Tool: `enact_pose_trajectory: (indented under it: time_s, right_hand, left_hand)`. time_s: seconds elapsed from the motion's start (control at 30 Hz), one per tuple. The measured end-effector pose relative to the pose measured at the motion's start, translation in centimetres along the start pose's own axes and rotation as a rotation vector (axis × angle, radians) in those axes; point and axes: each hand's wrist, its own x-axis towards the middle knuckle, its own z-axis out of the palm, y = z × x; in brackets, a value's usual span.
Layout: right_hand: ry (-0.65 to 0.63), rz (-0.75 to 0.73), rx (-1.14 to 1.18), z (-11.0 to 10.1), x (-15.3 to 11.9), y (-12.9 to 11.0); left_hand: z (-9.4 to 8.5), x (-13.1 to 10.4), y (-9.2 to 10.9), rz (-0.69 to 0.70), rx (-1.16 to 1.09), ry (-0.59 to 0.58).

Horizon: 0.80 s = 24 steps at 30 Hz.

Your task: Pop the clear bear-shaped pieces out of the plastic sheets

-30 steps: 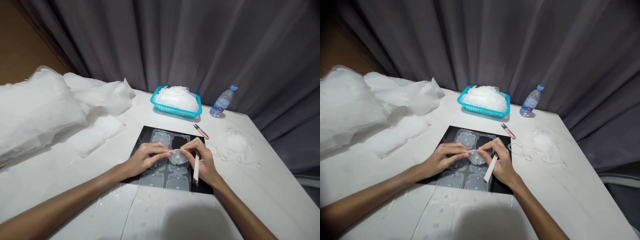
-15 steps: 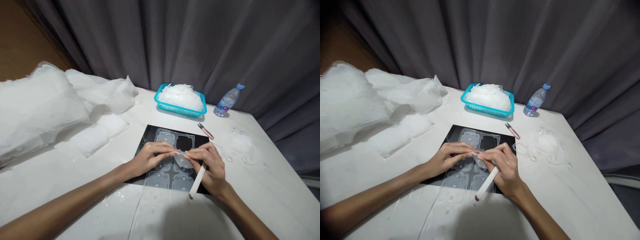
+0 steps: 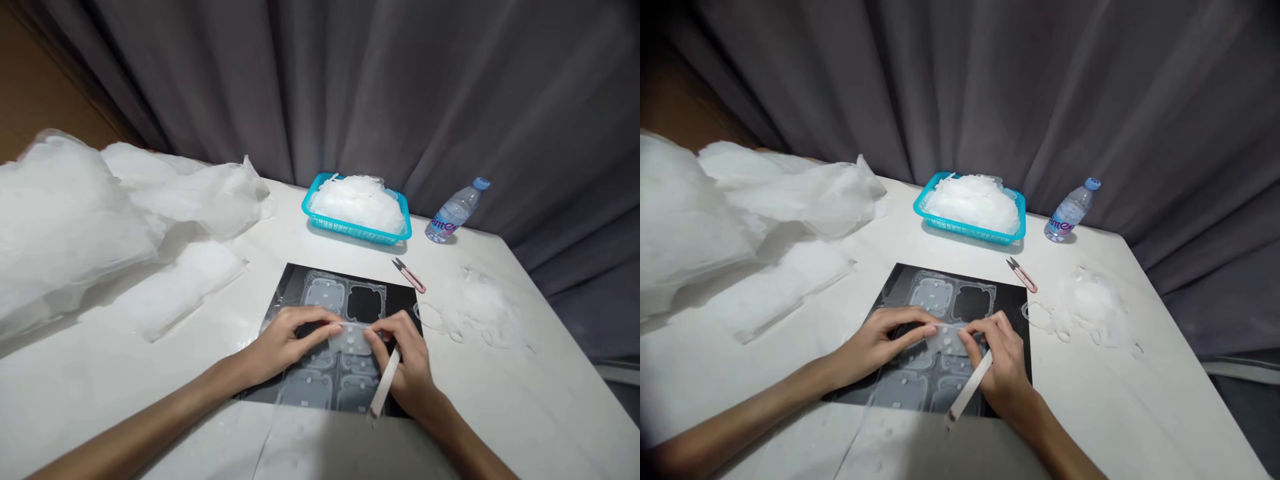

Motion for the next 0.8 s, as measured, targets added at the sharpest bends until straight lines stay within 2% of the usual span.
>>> enact_pose_trajectory:
  time_s: [0.07, 0.13, 0.27, 0.33, 0.47, 0.63, 0.8]
  right_hand:
    - [0.004, 0.079, 0.002, 0.2, 0.0, -0.2]
    - [0.0, 0.159, 0.019, 0.3, 0.0, -0.4]
    - [-0.02, 0.338, 0.147, 0.7, -0.6, -0.5]
    - [-0.036, 0.379, 0.206, 0.8, -0.9, -0.4]
    - [-0.038, 0.292, 0.14, 0.6, -0.9, 0.0]
    - [-0.11, 0.142, 0.142, 0.0, 0.5, -0.6]
    - [-0.096, 0.102, 0.192, -0.2, 1.2, -1.3]
  left_hand:
    - [-0.1, 0.0, -0.1, -0.095, -0.023, 0.002]
    - [-0.1, -0.1, -0.2, -0.133, -0.048, -0.003]
    - [0.4, -0.2, -0.4, -0.118, -0.126, -0.029]
    - [0.6, -0.2, -0.4, -0.119, -0.172, -0.011]
    - [0.9, -0.1, 0.1, -0.053, -0.143, 0.044]
    - [1.4, -0.2, 0.3, 0.06, -0.07, 0.031]
    - [1.7, -0.5, 0.1, 0.126, 0.009, 0.064]
